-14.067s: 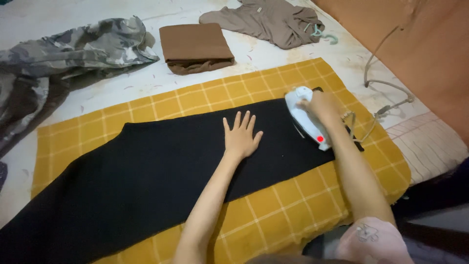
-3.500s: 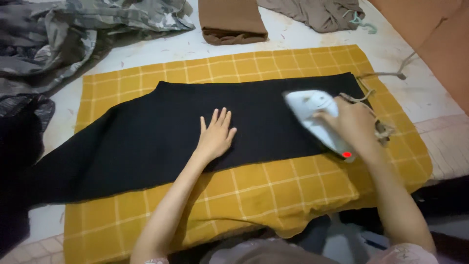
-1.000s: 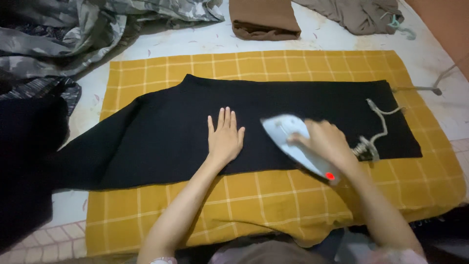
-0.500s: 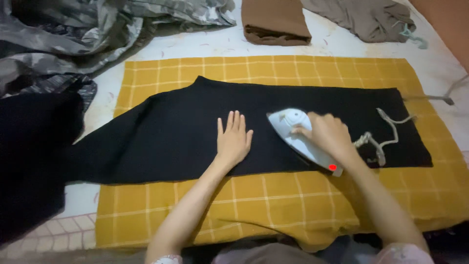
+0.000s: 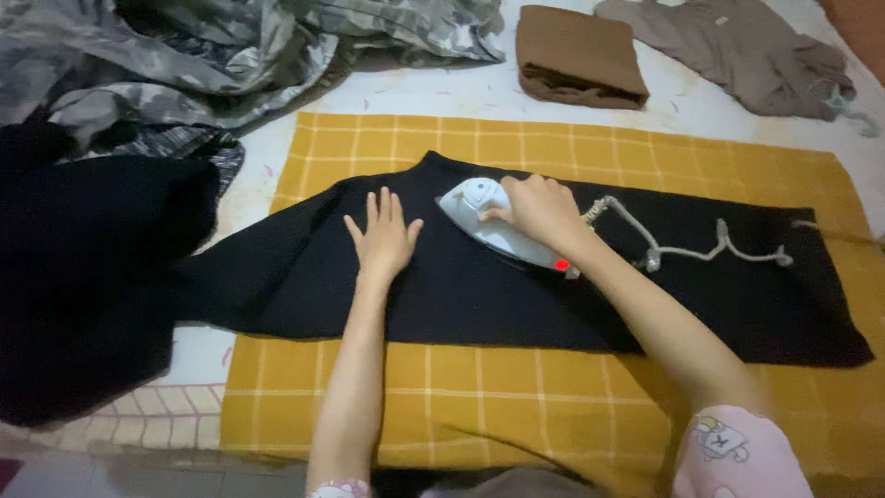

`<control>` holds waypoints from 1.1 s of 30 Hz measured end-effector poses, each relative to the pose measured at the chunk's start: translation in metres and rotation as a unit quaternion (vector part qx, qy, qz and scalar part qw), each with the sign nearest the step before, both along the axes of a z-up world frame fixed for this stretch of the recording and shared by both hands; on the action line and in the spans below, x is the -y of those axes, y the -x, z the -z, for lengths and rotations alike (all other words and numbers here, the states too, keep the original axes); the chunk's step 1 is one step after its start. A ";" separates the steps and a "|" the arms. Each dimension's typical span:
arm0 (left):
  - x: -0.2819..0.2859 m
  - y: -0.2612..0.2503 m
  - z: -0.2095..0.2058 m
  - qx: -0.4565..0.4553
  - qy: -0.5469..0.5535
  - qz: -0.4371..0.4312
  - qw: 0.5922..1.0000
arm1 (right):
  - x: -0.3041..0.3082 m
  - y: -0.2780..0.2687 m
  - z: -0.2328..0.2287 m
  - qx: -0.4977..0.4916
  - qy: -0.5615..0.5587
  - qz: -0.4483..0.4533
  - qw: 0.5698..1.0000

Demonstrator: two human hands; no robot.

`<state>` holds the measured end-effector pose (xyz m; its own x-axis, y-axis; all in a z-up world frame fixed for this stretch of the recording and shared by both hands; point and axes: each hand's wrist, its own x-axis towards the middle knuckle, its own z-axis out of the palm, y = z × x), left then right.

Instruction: Ironing a pair of black pants on a flat surface.

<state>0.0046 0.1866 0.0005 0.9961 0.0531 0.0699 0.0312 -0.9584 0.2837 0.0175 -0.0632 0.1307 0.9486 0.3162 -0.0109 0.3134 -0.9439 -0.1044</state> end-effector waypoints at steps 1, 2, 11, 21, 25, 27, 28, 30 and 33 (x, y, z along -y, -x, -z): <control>-0.002 -0.002 0.004 -0.012 0.000 0.006 1.000 | -0.005 -0.007 0.006 0.032 -0.009 -0.019 0.999; -0.003 -0.004 0.006 -0.011 -0.002 0.003 1.000 | -0.012 -0.017 0.012 0.033 -0.011 -0.022 0.999; 0.000 -0.005 -0.001 -0.081 -0.008 0.009 0.997 | -0.054 -0.085 0.043 0.079 -0.091 -0.015 0.993; 0.002 0.000 -0.007 -0.088 -0.005 -0.010 0.996 | -0.019 -0.019 0.007 0.000 -0.046 0.016 0.999; 0.011 0.002 -0.011 -0.051 -0.016 -0.016 0.998 | -0.028 -0.024 0.008 0.011 -0.043 0.024 0.999; 0.015 0.004 -0.014 -0.046 -0.018 -0.018 0.999 | -0.038 -0.044 0.021 0.037 -0.046 0.016 0.998; 0.017 0.005 -0.015 -0.042 -0.021 -0.020 0.999 | -0.043 -0.054 0.027 0.062 -0.049 0.008 0.997; 0.017 0.005 -0.012 -0.036 -0.019 -0.023 0.999 | -0.052 -0.078 0.042 0.080 -0.065 0.009 0.995; 0.016 0.003 -0.013 -0.028 -0.016 -0.026 0.999 | -0.058 -0.103 0.054 0.094 -0.078 0.015 0.992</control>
